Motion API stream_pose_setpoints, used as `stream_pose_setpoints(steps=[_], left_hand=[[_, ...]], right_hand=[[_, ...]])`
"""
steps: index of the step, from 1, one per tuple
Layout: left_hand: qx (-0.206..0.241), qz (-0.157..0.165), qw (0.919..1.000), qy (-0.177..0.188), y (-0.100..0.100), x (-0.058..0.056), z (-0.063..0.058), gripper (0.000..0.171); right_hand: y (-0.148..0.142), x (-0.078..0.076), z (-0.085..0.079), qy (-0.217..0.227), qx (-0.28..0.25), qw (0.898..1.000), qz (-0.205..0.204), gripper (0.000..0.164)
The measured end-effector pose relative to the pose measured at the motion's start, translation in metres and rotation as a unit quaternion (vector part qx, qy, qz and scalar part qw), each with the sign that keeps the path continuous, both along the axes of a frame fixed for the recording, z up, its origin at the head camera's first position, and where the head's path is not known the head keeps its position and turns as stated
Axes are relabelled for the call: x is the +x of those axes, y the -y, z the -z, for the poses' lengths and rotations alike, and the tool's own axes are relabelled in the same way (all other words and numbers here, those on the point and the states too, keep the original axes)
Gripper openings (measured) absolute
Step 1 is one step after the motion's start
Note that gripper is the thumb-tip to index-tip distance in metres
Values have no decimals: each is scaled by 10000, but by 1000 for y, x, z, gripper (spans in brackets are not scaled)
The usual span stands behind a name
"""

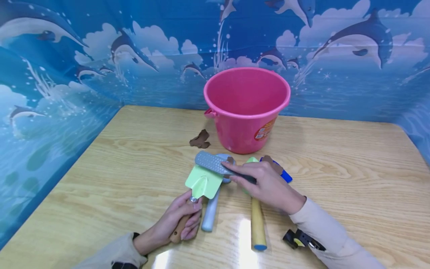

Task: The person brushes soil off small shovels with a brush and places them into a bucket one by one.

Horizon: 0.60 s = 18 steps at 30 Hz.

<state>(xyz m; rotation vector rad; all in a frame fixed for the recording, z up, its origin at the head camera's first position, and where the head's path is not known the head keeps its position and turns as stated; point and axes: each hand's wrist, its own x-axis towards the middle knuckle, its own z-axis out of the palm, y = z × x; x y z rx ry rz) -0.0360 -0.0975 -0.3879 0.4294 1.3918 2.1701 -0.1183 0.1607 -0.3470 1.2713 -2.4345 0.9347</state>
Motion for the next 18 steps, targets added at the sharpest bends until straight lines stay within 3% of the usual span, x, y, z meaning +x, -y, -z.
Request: stream_pose_setpoints(steps=[10, 18], left_hand=[[-86, 20, 10000, 14, 0, 0, 0, 4], [-62, 25, 10000, -3, 0, 0, -1, 3]], right_hand=[[-3, -3, 1, 84, -256, 9991, 339, 58], [-6, -3, -3, 239, -276, 9986, 388, 58]])
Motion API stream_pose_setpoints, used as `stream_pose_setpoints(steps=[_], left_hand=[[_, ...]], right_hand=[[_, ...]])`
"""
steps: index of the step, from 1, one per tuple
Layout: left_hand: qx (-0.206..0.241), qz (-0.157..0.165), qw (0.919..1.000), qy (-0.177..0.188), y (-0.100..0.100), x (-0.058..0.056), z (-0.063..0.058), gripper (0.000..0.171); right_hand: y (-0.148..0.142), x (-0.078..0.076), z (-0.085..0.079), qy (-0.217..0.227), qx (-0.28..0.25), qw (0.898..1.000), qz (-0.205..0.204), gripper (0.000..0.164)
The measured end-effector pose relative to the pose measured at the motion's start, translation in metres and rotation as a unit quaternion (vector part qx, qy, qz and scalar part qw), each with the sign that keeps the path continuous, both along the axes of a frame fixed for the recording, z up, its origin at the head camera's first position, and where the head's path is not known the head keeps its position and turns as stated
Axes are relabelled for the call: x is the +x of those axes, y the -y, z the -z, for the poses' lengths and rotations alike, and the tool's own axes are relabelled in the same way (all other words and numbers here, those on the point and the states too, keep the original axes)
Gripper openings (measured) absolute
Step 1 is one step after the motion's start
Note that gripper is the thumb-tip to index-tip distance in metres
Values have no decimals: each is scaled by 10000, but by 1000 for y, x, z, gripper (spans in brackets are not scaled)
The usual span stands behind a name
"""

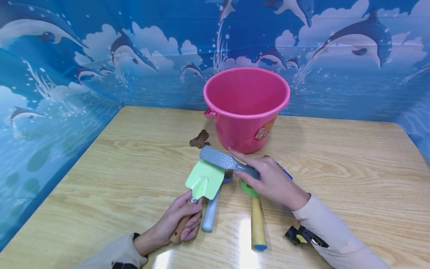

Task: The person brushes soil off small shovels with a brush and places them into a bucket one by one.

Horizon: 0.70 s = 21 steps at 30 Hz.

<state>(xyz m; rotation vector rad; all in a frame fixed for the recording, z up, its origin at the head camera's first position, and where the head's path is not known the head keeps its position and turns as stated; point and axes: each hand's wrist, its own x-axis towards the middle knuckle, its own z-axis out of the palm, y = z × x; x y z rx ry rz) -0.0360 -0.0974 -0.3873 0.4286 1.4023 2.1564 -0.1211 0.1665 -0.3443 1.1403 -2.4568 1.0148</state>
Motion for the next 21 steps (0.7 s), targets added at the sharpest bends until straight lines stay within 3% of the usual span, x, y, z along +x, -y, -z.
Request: stream_pose_setpoints(steps=[9, 17, 21], left_hand=[[77, -7, 9998, -208, -1, 0, 1, 5], [5, -109, 9992, -385, -1, 1, 3, 6], [-33, -63, 9991, -422, 2, -1, 0, 6]], right_hand=[[-4, -2, -8, -387, -6, 9972, 640, 55], [-8, 1, -22, -633, -457, 9948, 657, 61], [-10, 9, -30, -562, -344, 9956, 660, 61]])
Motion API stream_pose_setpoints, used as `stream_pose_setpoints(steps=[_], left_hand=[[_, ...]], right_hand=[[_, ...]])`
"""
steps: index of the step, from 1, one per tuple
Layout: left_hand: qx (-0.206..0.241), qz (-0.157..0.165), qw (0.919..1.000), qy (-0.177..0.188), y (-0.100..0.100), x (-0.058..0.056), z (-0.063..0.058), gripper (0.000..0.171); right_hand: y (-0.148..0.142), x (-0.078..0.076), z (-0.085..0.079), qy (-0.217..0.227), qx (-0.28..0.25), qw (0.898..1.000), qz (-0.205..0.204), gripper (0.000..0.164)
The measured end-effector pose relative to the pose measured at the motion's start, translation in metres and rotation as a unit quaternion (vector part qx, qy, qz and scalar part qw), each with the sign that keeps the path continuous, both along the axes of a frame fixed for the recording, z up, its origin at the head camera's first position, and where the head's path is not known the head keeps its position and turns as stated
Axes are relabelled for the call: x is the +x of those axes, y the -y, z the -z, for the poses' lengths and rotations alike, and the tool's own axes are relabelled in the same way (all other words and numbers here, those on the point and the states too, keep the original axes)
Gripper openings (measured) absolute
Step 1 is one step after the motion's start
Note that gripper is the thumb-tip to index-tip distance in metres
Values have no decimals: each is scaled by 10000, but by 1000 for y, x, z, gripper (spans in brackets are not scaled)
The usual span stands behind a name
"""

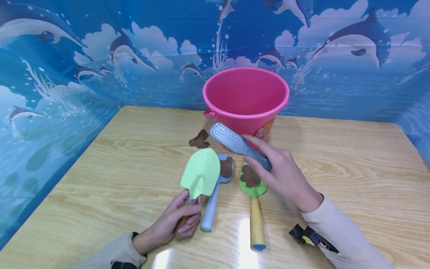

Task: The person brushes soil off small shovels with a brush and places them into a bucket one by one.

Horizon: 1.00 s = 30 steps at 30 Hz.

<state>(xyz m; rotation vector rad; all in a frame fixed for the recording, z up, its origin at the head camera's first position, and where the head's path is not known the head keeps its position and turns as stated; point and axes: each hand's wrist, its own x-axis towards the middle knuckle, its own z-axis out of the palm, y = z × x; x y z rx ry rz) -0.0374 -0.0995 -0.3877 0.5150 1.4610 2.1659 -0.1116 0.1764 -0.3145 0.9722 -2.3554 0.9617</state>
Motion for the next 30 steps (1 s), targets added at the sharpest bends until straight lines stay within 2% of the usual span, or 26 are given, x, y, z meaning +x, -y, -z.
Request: stream_pose_setpoints(steps=[3, 5, 7, 8, 9, 10, 11, 13, 15, 19, 20, 22, 23, 26, 28, 30], left_hand=[[-248, -6, 9990, -368, 3, -6, -11, 10], [-585, -142, 9956, -715, 6, -13, -26, 16], [-1078, -415, 9861, -1190, 9, -23, -46, 19], [-1348, -572, 9781, -1479, 10, -28, -58, 20], [-1653, -749, 9669, -1793, 12, -35, -71, 19], [-1943, -924, 9524, -2162, 13, -41, -84, 19], [-2248, -1094, 9344, -2536, 14, -48, -97, 19], [-2822, -1346, 8954, -3169, 13, -61, -121, 23], [-3352, -1532, 8515, -3729, 10, -74, -143, 27], [-4178, -1729, 7721, -4465, -4, -100, -170, 28], [-4300, -1728, 7570, -4606, -7, -107, -175, 27], [-4531, -1621, 7370, -4746, -14, -121, -183, 26], [-4634, -1521, 7302, -4784, -17, -128, -187, 24], [-4895, -1128, 7214, -4768, -31, -150, -194, 20], [-5138, -898, 7076, -4766, -42, -166, -197, 20], [-5380, -652, 6955, -4718, -54, -181, -197, 20]], right_hand=[[-7, 11, -3, 130, 158, 9997, 106, 63], [-15, 18, -3, 214, 203, 9994, 189, 64], [-25, 25, -2, 222, 214, 9991, 285, 63], [-31, 29, -1, 253, 208, 9988, 364, 63], [-37, 33, -1, 279, 231, 9982, 479, 62], [-43, 37, 0, 348, 223, 9974, 593, 62], [-48, 42, 1, 459, 210, 9963, 698, 61], [-59, 53, 3, 771, 208, 9920, 976, 58], [-70, 64, 5, 1201, 224, 9852, 1204, 55], [-89, 82, 13, 1482, 530, 9786, 1323, 61], [-93, 86, 16, 1504, 609, 9778, 1328, 64], [-99, 93, 24, 1486, 758, 9762, 1388, 68], [-102, 97, 28, 1579, 788, 9729, 1497, 67], [-111, 107, 37, 1927, 829, 9587, 1922, 60], [-118, 111, 40, 2177, 882, 9461, 2228, 53], [-123, 113, 41, 2295, 892, 9380, 2438, 50]])
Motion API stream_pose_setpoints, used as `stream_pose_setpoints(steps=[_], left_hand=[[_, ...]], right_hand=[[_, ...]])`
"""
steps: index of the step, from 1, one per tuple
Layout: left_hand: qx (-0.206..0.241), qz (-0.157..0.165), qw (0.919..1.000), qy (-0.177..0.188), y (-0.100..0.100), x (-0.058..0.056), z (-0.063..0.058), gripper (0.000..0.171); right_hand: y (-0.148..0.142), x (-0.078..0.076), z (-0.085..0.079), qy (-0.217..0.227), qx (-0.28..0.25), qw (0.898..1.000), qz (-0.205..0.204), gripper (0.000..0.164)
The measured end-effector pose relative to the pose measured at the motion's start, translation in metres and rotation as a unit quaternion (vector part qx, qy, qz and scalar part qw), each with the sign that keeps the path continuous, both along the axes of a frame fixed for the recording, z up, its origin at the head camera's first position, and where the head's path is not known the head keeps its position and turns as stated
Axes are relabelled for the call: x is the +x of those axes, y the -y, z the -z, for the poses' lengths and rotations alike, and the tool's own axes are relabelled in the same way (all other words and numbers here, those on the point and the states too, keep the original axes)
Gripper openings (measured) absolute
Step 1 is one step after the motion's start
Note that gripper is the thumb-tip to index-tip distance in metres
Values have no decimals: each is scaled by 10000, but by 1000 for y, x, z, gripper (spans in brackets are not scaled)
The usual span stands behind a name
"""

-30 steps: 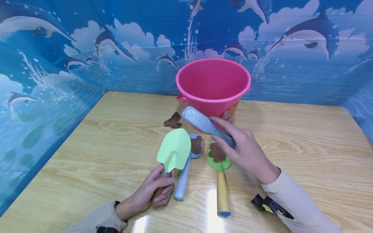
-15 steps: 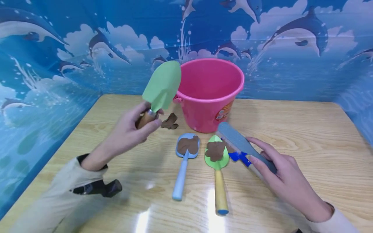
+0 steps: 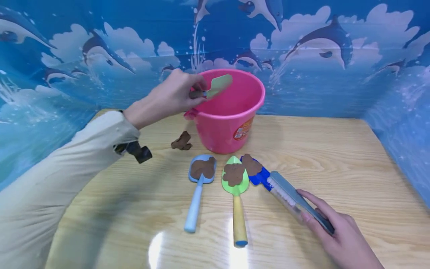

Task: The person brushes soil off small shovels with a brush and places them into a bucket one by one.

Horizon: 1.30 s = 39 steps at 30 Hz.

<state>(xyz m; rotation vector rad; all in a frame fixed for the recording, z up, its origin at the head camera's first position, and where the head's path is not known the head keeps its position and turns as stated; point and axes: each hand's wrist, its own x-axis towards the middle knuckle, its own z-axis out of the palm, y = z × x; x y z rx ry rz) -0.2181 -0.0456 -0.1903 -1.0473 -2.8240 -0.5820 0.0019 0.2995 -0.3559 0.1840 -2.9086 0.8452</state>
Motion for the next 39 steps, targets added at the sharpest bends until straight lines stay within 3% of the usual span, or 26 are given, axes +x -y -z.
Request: stream_pose_setpoints(steps=[5, 8, 15, 19, 21, 23, 26, 30, 32, 35, 39], left_hand=[[-1197, 102, 9922, 324, -20, -31, 2, 19], [-1622, 107, 9847, 623, -27, -43, 9, 17], [-1554, -217, 9697, 1873, -23, -51, 38, 13], [-1090, -743, 9590, 2507, -22, -54, 45, 16], [-1039, -797, 9567, 2599, -23, -56, 44, 16], [-1189, -708, 9570, 2551, -26, -57, 43, 15], [-1855, -344, 9568, 2214, -32, -61, 41, 12], [-2527, -50, 9500, 1831, -37, -65, 42, 11], [-2625, -5, 9503, 1676, -37, -66, 39, 8], [-2478, 29, 9612, 1215, -37, -64, 26, 12], [-2115, -113, 9768, 306, -36, -48, -2, 16]], right_hand=[[-1, -4, 2, 22, -158, 9998, 141, 48], [1, -5, 3, -75, -290, 9995, 62, 49], [14, 0, 12, 102, -620, 9978, -199, 47], [16, 0, 14, 296, -555, 9979, -142, 46], [15, 0, 15, 243, -489, 9984, -109, 46], [14, -1, 15, 275, -433, 9987, -67, 46], [11, -2, 17, 143, -415, 9990, -84, 47], [9, -3, 18, 475, -428, 9979, 69, 45], [8, -3, 18, 602, -426, 9972, 148, 44], [4, -3, 19, 567, -377, 9974, 214, 45], [-7, -1, 20, 510, -232, 9977, 388, 46]])
